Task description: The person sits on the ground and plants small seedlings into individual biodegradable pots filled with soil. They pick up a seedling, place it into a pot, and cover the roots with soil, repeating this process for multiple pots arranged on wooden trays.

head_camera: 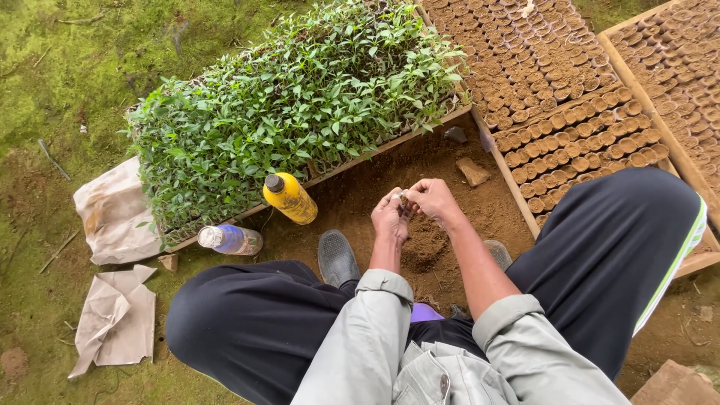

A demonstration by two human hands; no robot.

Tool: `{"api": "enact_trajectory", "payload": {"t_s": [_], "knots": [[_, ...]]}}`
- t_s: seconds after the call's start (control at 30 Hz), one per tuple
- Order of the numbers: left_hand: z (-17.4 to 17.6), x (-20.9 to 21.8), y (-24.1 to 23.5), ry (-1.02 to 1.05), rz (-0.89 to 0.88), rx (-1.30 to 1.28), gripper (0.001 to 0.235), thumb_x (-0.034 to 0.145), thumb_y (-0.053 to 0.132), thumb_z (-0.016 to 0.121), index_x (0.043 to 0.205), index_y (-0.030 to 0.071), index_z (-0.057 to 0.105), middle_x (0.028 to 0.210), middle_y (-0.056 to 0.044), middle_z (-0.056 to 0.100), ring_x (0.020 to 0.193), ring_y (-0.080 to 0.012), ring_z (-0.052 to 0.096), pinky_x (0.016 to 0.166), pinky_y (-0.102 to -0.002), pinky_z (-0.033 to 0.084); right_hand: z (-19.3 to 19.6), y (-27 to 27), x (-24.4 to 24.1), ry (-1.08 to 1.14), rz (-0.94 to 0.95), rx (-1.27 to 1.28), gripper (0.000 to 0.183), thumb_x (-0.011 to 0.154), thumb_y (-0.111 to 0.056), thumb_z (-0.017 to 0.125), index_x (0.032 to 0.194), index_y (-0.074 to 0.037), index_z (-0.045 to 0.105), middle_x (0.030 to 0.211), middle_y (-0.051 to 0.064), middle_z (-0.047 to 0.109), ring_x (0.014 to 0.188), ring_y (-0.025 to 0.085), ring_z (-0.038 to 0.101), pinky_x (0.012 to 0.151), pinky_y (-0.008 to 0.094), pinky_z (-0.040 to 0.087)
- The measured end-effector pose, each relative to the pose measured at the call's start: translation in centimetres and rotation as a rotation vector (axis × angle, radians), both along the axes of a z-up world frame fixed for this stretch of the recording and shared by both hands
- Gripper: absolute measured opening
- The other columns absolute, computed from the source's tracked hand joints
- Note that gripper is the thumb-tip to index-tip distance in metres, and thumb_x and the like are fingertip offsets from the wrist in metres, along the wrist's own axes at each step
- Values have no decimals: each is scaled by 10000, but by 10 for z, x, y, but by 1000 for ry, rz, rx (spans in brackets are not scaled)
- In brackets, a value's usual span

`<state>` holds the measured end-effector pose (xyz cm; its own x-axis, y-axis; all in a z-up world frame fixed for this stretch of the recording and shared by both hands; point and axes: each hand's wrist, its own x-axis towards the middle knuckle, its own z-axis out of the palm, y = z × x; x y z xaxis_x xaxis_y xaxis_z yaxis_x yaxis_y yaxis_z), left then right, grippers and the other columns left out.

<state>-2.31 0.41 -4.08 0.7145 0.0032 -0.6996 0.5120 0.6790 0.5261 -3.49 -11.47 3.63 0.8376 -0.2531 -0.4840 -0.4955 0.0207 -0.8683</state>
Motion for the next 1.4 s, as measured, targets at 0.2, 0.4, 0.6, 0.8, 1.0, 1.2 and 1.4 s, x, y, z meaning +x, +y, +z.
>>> {"api": "enact_trajectory", "payload": {"t_s": [0.2,0.4,0.6,0.8,1.0,1.2,1.4], "knots": [[26,-3,-1,-50,-11,45,246,962,20,665,1208,24,680,1067,-209,760,893,-250,770,761,-366,676,-14,2,4,-36,-12,-162,162,736,-144,822,786,-20,731,625,147,696,494,142,660,406,233,537],[15,-4,2,-63,26,62,298,908,-49,692,1200,1,660,1052,-230,759,889,-314,779,690,-377,679,-38,7,4,28,62,-364,173,603,-165,794,773,-145,768,598,48,695,572,147,663,521,289,508],[17,-5,-1,-75,16,103,294,886,-20,752,1169,7,675,1044,-228,763,911,-347,774,737,-423,672,-37,7,1,77,91,-479,229,728,-420,816,777,-198,783,677,50,733,714,227,722,636,374,541],[6,-2,0,-4,21,171,301,844,-57,737,1129,27,694,1034,-191,770,853,-308,775,703,-412,677,-61,10,6,107,114,-531,34,680,-253,751,689,-226,769,644,36,718,754,284,723,699,398,549],[-8,2,3,59,61,117,289,851,-57,750,1123,14,679,1056,-228,758,876,-357,772,699,-462,688,-60,7,7,97,129,-532,88,619,-222,735,697,-222,776,656,62,704,747,293,706,690,422,535],[-31,4,6,113,4,55,213,952,51,690,1164,27,691,1050,-220,745,871,-357,766,752,-543,668,-31,7,4,30,56,-333,134,625,-99,704,746,-79,758,539,100,660,478,150,639,499,293,509],[-44,4,3,114,-8,44,222,958,46,674,1179,43,685,1051,-195,737,876,-335,758,762,-527,668,11,15,-2,-10,-1,-242,150,715,-12,631,800,2,753,559,116,666,468,120,637,471,247,530]]}}
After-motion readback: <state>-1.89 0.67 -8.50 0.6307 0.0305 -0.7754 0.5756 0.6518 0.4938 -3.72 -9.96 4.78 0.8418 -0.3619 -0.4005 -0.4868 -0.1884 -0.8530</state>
